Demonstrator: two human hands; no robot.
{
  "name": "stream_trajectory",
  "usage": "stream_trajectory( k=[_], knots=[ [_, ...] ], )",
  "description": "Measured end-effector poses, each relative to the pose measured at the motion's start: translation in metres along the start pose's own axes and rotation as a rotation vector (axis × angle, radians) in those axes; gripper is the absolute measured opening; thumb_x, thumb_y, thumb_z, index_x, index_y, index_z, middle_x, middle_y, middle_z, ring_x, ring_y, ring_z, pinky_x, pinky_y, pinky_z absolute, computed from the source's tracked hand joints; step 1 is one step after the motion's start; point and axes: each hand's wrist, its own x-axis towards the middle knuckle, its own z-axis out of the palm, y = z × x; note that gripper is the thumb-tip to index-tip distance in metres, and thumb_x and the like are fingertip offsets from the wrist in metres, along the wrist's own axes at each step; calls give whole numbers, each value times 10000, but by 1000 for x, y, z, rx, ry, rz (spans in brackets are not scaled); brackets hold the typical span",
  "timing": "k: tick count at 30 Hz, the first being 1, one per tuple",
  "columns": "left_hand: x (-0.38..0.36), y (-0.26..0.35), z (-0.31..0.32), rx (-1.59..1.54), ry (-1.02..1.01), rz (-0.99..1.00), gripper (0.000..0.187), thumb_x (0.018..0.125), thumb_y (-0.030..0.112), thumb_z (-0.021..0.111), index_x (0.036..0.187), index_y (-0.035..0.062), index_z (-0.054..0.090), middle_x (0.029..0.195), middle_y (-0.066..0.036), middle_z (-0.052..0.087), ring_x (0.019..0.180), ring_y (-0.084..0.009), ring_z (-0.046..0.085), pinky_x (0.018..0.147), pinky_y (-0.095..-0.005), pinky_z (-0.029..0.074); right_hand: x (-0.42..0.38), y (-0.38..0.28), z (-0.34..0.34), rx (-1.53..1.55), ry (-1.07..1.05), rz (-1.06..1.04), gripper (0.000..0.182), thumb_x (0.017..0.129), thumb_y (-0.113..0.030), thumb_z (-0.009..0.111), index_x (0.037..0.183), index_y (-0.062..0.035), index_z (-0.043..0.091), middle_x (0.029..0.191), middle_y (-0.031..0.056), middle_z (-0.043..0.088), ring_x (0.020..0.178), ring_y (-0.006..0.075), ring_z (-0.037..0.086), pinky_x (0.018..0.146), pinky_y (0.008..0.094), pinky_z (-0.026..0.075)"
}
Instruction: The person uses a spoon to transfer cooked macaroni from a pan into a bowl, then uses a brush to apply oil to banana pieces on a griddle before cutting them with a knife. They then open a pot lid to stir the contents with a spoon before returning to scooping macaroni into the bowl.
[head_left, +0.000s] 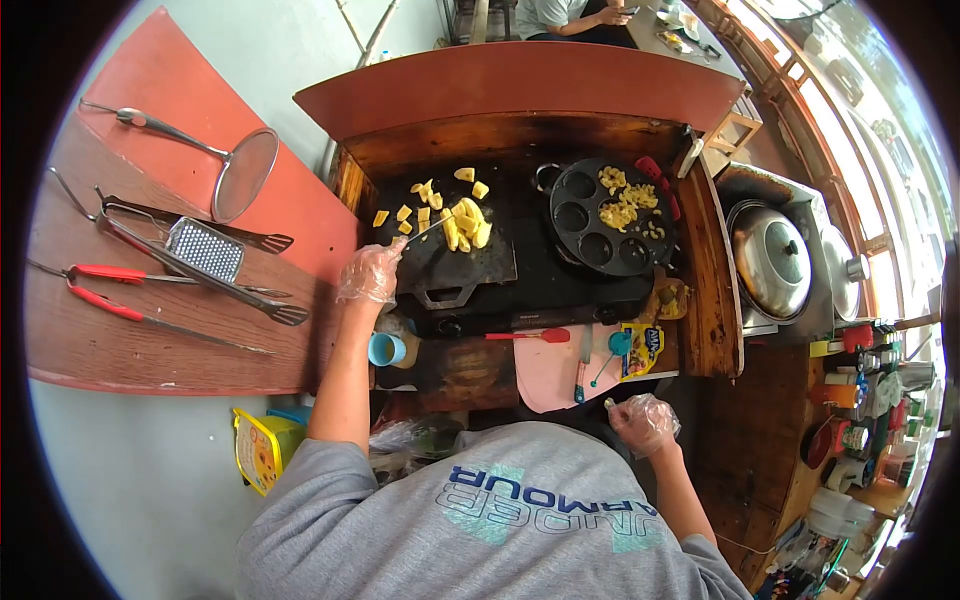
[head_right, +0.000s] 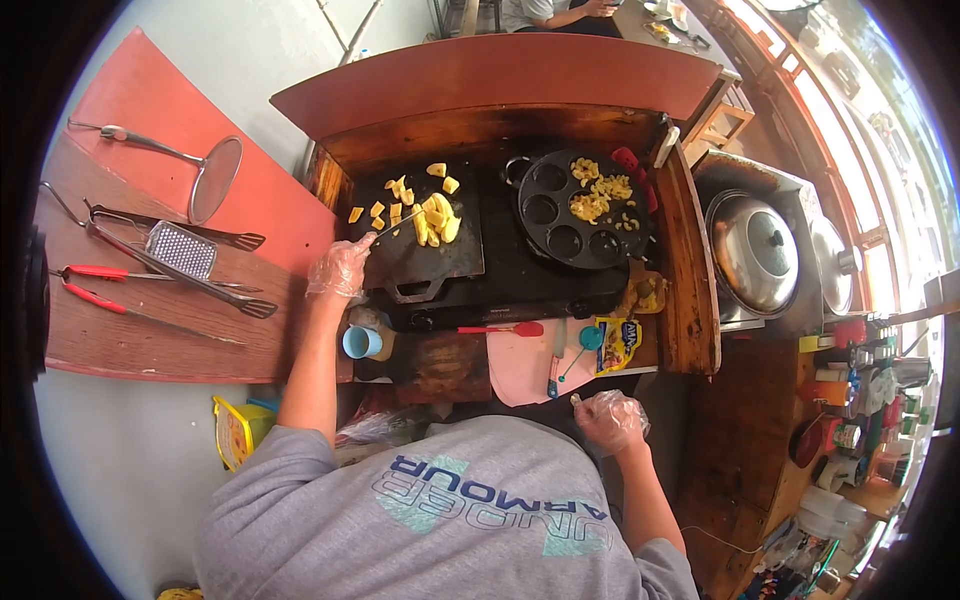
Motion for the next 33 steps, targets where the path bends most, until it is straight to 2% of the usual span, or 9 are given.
stream_trajectory(
  k=[3,10,13,18,20,24,30,33],
  knots=[
    [5,-14,17,-61,37,91,270,978,181,611,1198,253,749,990,-127,739,948,-355,697,802,-487,568,2,-1,1,1,-6,3,300,882,-331,668,692,-103,719,693,136,683,652,363,667,598,508,522],
    [12,-18,27,-33,-4,91,287,995,198,591,1227,282,738,1026,-129,738,966,-362,700,823,-493,562,3,-3,2,13,-23,-11,304,888,-330,665,700,-100,725,695,138,686,650,365,668,595,505,522],
    [9,-16,24,-57,-134,31,289,1006,226,582,1245,303,726,1113,-139,728,1004,-377,692,846,-509,559,2,-2,6,7,-17,-25,307,889,-327,664,689,-98,713,684,138,679,644,366,665,591,505,520],
    [-2,-25,18,-61,-151,-73,266,1015,272,579,1236,280,728,1081,-166,729,971,-398,696,814,-526,555,-2,-4,5,19,-10,0,296,887,-320,665,692,-101,710,686,138,676,655,365,666,587,506,517],
    [-4,-22,3,1,-182,-130,320,991,266,629,1300,314,698,1091,-155,731,984,-382,699,820,-502,561,-5,-4,5,18,-8,0,297,887,-319,664,692,-100,708,690,139,677,658,366,665,589,508,517],
    [-17,-20,4,-55,-50,-10,321,977,247,646,1283,323,706,997,-112,737,936,-348,700,794,-478,562,-7,-5,9,11,2,24,300,887,-319,662,689,-98,704,694,139,677,658,371,657,599,512,516],
    [-22,-28,32,-59,-18,152,342,990,201,614,1304,318,680,862,-94,680,878,-315,679,767,-467,555,-3,-9,9,11,-43,-17,303,894,-334,652,710,-103,723,713,143,688,678,367,668,617,512,525],
    [-19,-28,39,-68,-32,148,334,970,214,645,1284,315,696,897,-87,693,897,-312,680,783,-473,554,-3,-12,6,35,-46,14,298,894,-331,652,720,-103,730,716,145,689,682,366,671,619,512,526]
  ],
)
